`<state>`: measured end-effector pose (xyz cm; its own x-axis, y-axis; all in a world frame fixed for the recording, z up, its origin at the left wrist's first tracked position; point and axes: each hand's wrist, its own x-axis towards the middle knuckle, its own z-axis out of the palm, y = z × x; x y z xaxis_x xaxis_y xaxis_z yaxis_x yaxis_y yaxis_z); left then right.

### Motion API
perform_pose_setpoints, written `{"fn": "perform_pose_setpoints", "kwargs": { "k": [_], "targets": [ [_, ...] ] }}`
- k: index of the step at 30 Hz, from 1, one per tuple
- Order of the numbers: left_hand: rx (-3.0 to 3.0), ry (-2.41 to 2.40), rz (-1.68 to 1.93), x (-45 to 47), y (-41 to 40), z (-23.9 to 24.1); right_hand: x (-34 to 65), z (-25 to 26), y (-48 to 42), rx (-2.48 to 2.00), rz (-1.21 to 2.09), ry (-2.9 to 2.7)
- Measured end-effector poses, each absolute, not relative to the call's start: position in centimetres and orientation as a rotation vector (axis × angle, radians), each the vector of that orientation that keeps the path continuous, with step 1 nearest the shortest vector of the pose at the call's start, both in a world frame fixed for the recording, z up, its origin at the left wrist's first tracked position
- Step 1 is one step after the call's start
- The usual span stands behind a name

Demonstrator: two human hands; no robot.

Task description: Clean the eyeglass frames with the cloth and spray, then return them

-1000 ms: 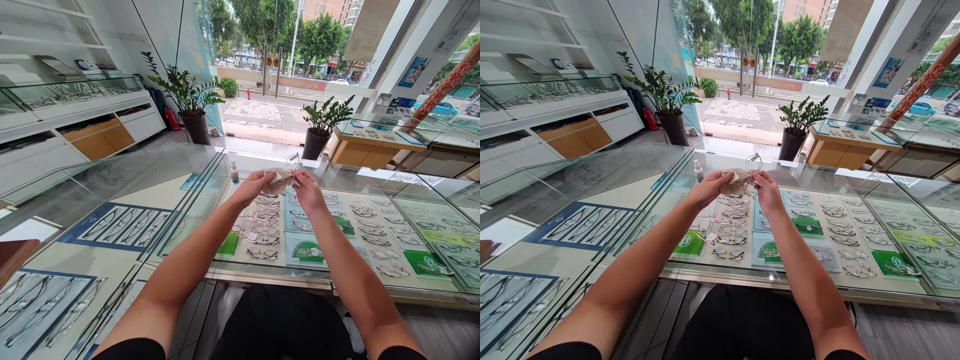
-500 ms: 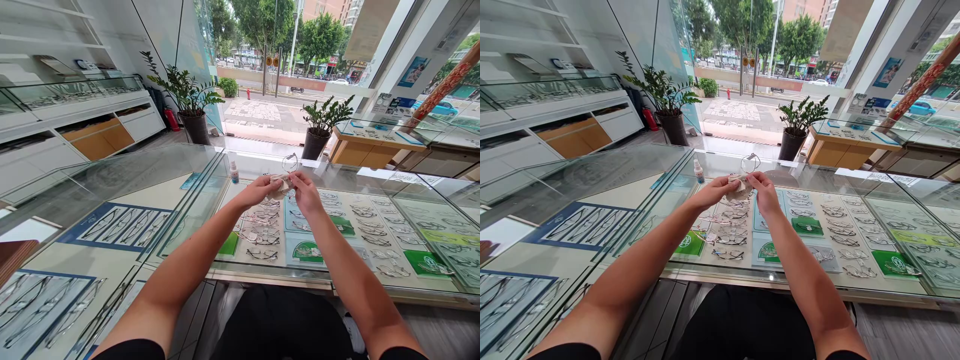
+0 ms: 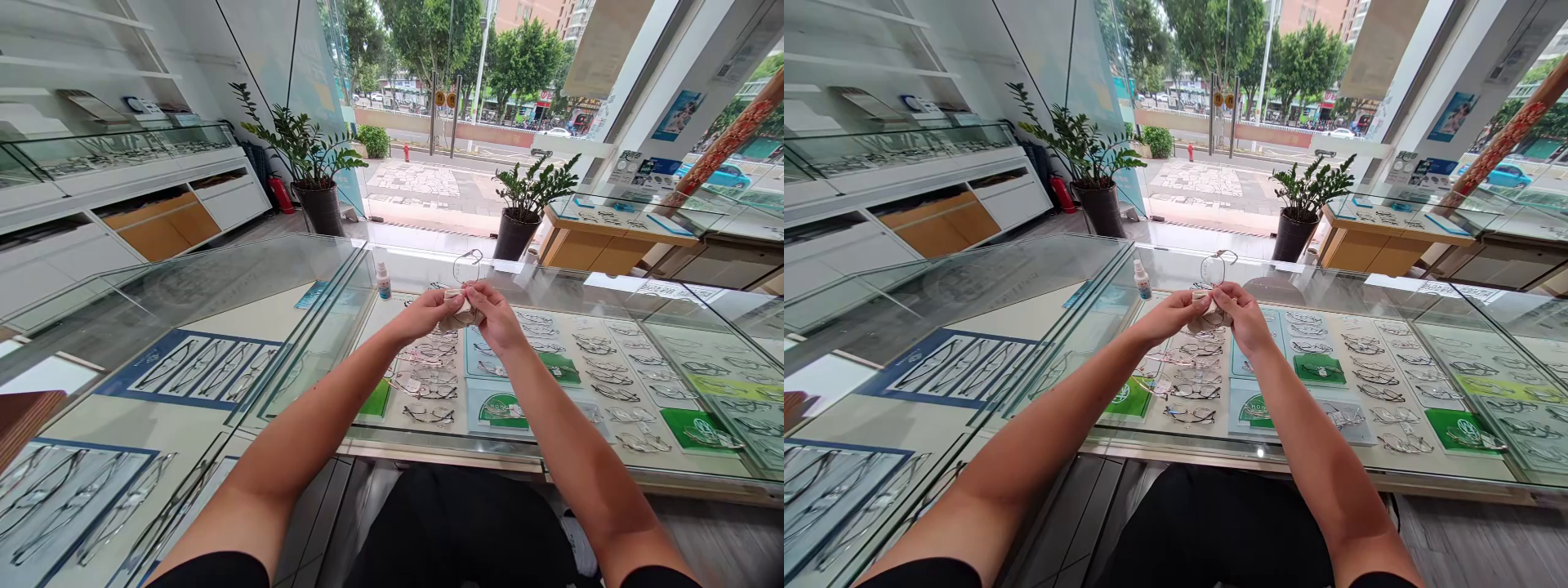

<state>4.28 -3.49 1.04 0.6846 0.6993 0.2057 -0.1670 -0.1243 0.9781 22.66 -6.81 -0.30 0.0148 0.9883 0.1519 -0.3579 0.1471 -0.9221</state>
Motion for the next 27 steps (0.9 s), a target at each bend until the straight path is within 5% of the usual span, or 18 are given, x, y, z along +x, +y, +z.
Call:
{"fn": "perform_pose_setpoints", "kwargs": {
  "k": [27],
  "targets": [
    [1.506, 0.539, 0.821, 4.4, -3.7, 1.1, 22.7, -0.5, -6.8, -0.842, 1.281, -1.024]
  ]
}}
